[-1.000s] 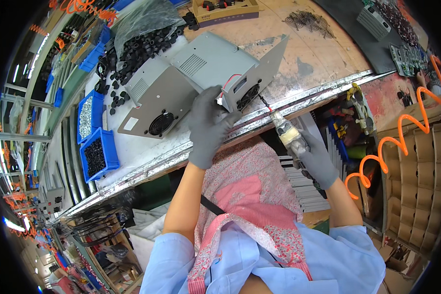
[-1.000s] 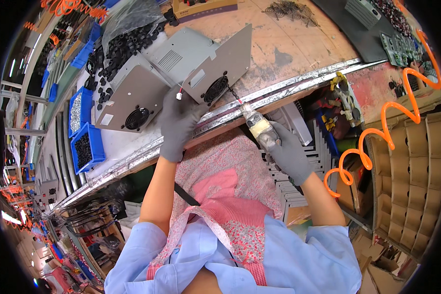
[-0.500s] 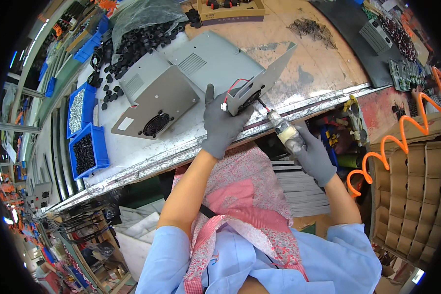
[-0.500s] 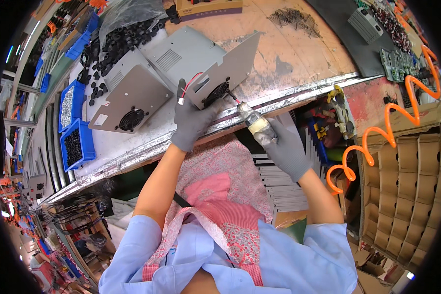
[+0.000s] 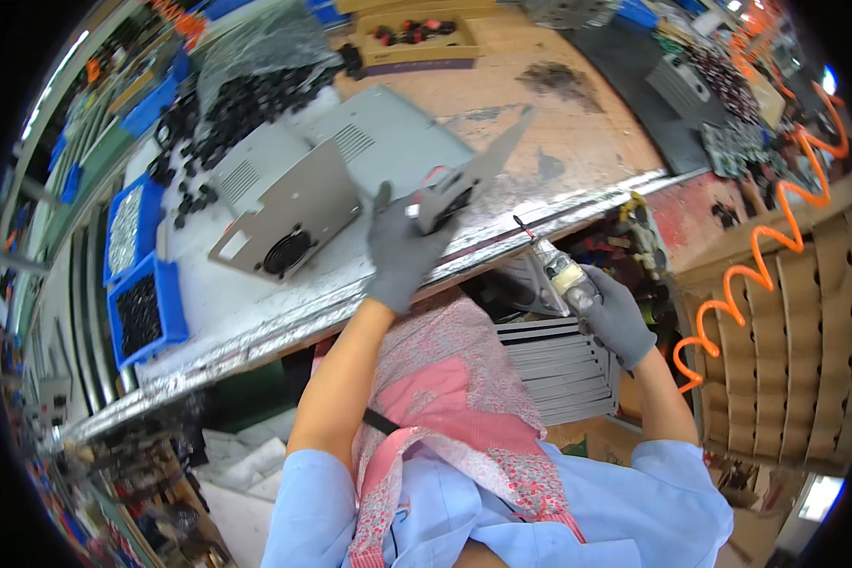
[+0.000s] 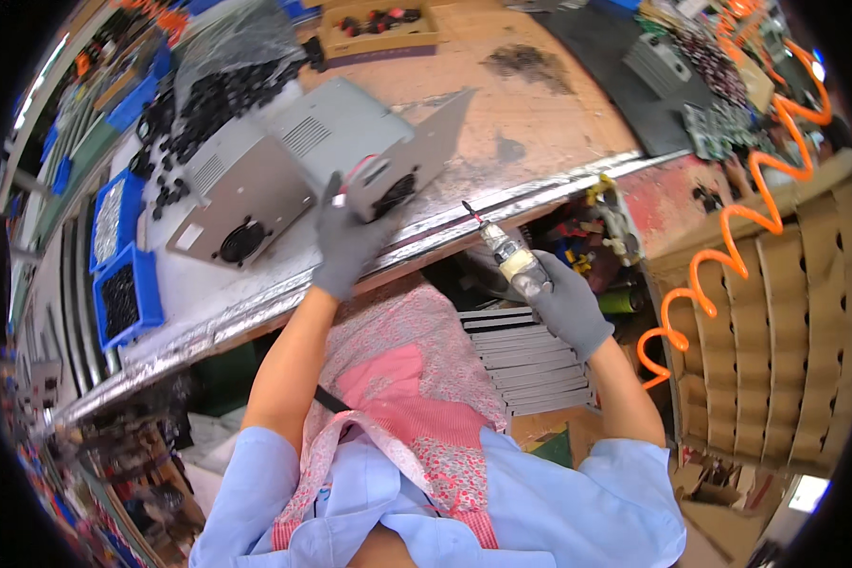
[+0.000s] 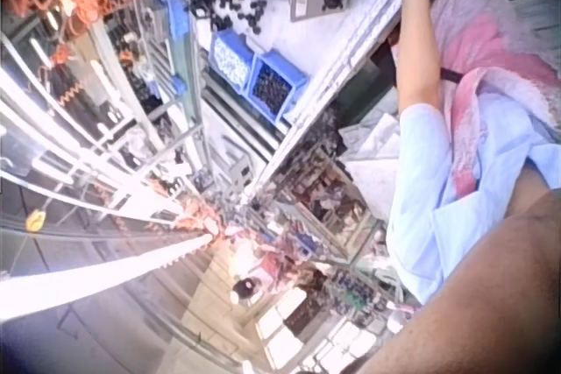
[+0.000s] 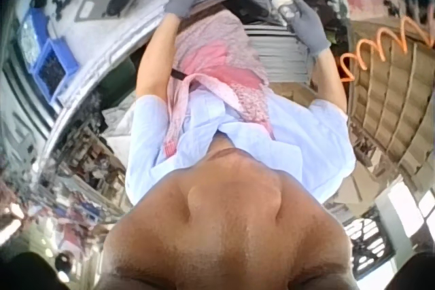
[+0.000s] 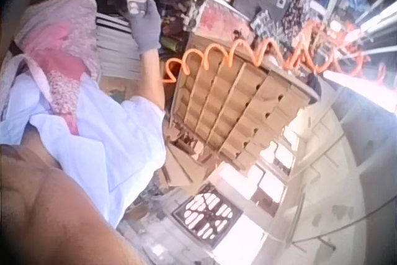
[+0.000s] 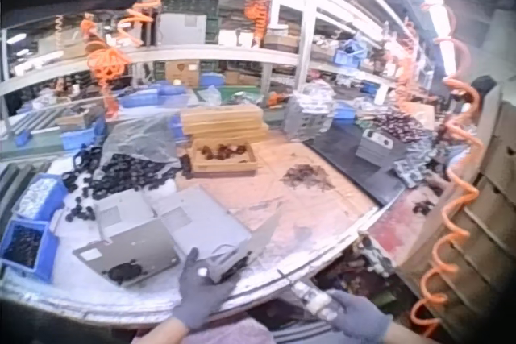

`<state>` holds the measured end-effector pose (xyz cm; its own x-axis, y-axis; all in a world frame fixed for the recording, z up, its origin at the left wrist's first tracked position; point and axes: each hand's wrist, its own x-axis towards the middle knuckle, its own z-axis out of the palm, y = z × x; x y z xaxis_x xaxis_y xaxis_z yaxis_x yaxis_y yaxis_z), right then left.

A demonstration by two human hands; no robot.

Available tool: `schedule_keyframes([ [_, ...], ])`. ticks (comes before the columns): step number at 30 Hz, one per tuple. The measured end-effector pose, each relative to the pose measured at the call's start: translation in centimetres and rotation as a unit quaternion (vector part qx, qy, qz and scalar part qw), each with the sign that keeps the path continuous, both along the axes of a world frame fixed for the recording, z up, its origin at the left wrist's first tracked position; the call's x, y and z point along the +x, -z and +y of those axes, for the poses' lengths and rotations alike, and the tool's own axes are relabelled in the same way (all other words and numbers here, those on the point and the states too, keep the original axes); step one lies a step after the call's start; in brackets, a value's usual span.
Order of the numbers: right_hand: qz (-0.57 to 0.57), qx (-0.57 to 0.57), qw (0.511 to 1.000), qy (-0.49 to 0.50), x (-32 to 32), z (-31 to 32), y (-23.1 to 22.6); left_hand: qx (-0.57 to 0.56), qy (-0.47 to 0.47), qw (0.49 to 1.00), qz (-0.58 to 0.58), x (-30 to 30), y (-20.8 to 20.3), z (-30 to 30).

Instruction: The person assembles electronic cooling fans into a metal enclosure by securing them with screws using an electric screwdriver.

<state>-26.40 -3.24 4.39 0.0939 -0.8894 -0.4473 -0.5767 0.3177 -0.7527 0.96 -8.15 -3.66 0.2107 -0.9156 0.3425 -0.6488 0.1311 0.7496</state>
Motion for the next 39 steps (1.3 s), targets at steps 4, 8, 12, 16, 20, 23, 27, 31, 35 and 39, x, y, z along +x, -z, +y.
schedule_keyframes([
  [4, 0.281, -0.155, 0.947, -0.026, -4.8, -1.3, -0.7, 0.035, 0.042, 0.962, 0.267, 3.2, -1.1, 2.2],
  [8, 0.440, -0.092, 0.893, 0.015, -8.2, -2.7, -4.6, 0.063, -0.011, 0.997, 0.053, 3.9, -2.9, 3.6],
  [12, 0.535, -0.068, 0.842, -0.013, -10.8, -5.4, -5.1, -0.060, 0.005, 0.996, 0.060, 3.9, -2.5, 3.9],
  [16, 0.579, -0.035, 0.812, -0.070, -10.9, -10.8, -5.0, -0.034, 0.015, 0.996, 0.085, 3.9, -3.0, 4.4],
  [20, 0.621, -0.010, 0.765, -0.168, -8.0, -16.0, -4.6, -0.065, 0.012, 0.997, -0.025, 5.1, -0.4, 3.9],
  [23, 0.673, 0.021, 0.687, -0.273, -4.3, -20.0, -5.3, -0.046, -0.002, 0.999, 0.029, 4.6, -1.5, 3.9],
  [27, 0.361, -0.092, 0.904, -0.211, 3.3, -25.4, -4.7, -0.045, 0.036, 0.998, -0.014, 5.6, -1.2, 3.9],
  [31, 0.258, -0.340, 0.870, -0.247, 10.3, -33.0, -0.7, -0.019, 0.047, 0.999, -0.016, 5.9, -1.9, 3.8],
  [35, 0.298, -0.406, 0.829, -0.245, 18.0, -38.8, 0.5, -0.052, 0.077, 0.994, -0.053, 6.4, -2.3, 3.7],
  [39, 0.350, -0.392, 0.819, -0.229, 21.8, -43.9, 2.9, -0.022, 0.103, 0.994, -0.025, 6.4, -2.6, 3.5],
])
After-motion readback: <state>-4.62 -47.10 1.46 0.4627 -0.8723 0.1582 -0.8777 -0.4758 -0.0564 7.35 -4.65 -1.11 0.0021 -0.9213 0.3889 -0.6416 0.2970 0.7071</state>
